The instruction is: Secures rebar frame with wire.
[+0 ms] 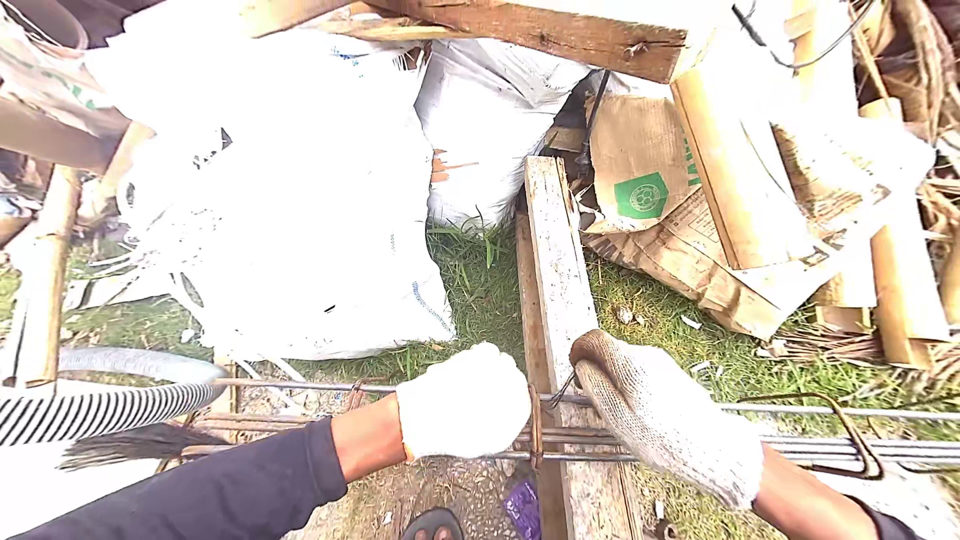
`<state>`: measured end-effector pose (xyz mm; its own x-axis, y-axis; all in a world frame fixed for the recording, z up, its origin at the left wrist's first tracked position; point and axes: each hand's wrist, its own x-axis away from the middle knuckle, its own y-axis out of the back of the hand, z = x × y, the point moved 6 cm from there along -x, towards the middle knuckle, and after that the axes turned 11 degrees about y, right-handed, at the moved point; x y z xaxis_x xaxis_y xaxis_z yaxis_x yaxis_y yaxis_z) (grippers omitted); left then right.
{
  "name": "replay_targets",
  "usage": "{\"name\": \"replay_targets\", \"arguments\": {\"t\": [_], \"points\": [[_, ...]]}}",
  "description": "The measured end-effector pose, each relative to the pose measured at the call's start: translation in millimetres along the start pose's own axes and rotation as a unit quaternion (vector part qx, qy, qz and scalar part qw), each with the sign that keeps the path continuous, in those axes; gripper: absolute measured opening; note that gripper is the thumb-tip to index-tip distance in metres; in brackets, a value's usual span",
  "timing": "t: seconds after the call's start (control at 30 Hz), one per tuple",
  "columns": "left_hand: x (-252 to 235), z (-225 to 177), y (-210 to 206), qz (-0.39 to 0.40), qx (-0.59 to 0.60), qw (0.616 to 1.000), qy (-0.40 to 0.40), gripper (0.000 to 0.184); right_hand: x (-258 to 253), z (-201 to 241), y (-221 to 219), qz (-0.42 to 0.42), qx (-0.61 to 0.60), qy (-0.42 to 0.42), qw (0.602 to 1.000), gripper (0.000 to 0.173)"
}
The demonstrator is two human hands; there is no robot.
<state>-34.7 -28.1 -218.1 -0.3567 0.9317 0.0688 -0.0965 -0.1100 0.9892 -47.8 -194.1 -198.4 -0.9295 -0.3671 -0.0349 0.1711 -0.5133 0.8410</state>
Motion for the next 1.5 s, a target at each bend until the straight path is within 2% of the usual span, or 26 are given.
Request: {"name": "replay_targets", "arguments": {"t": [0.17,0.23,0.3,0.37,0.43,0.5,0.53,0.6,0.73,0.8,0.93,1.17,1.27,1.37,1.43,1.5], "points": [[8,7,-2,-0.104,0.025,0.994,0.002,0.016,-11,-4,-15,-0.028,-0.275,-0.086,0.957,0.024],[6,7,-5,-0.117,0.090,0.988,0.032,0.015,-17,-2,-20,-0.042,-0.328,-0.089,0.940,0.024],[5,13,-9,-0.104,0.213,0.967,0.095,0.018,-25,0,-25,-0.053,-0.327,-0.075,0.940,0.025],[3,23,-13,-0.059,0.358,0.913,0.185,0.024,-33,0,-32,-0.076,-0.325,-0.065,0.941,0.024],[0,35,-18,0.015,0.480,0.834,0.273,0.026,-37,-4,-39,-0.097,-0.337,-0.088,0.932,0.023],[-2,46,-22,0.053,0.563,0.755,0.332,0.025,-37,-5,-40,-0.118,-0.359,-0.093,0.921,0.022],[-2,49,-22,0.054,0.587,0.733,0.338,0.025,-36,-4,-38,-0.123,-0.369,-0.090,0.917,0.022],[-3,51,-22,0.051,0.610,0.719,0.329,0.024,-33,-5,-36,-0.119,-0.393,-0.087,0.908,0.023],[-10,50,-27,0.050,0.603,0.717,0.347,0.024,-26,-10,-35,-0.113,-0.445,-0.097,0.883,0.026],[-16,51,-32,0.086,0.578,0.723,0.367,0.030,-28,-14,-36,-0.132,-0.451,-0.119,0.875,0.024],[-19,46,-29,0.156,0.495,0.788,0.331,0.051,-35,-13,-35,-0.177,-0.426,-0.132,0.878,0.018],[-8,22,-23,0.209,0.349,0.875,0.262,0.074,-25,-17,-33,-0.171,-0.450,-0.137,0.866,0.019],[-7,20,-28,0.200,0.386,0.853,0.289,0.061,-26,-15,-33,-0.160,-0.441,-0.126,0.874,0.019],[-8,20,-28,0.162,0.428,0.837,0.300,0.047,-29,-7,-28,-0.146,-0.383,-0.103,0.906,0.018],[-8,21,-29,0.138,0.439,0.837,0.296,0.043,-31,-3,-26,-0.147,-0.339,-0.095,0.924,0.017],[-8,23,-33,0.126,0.463,0.826,0.296,0.040,-37,-6,-31,-0.155,-0.329,-0.107,0.925,0.016]]}}
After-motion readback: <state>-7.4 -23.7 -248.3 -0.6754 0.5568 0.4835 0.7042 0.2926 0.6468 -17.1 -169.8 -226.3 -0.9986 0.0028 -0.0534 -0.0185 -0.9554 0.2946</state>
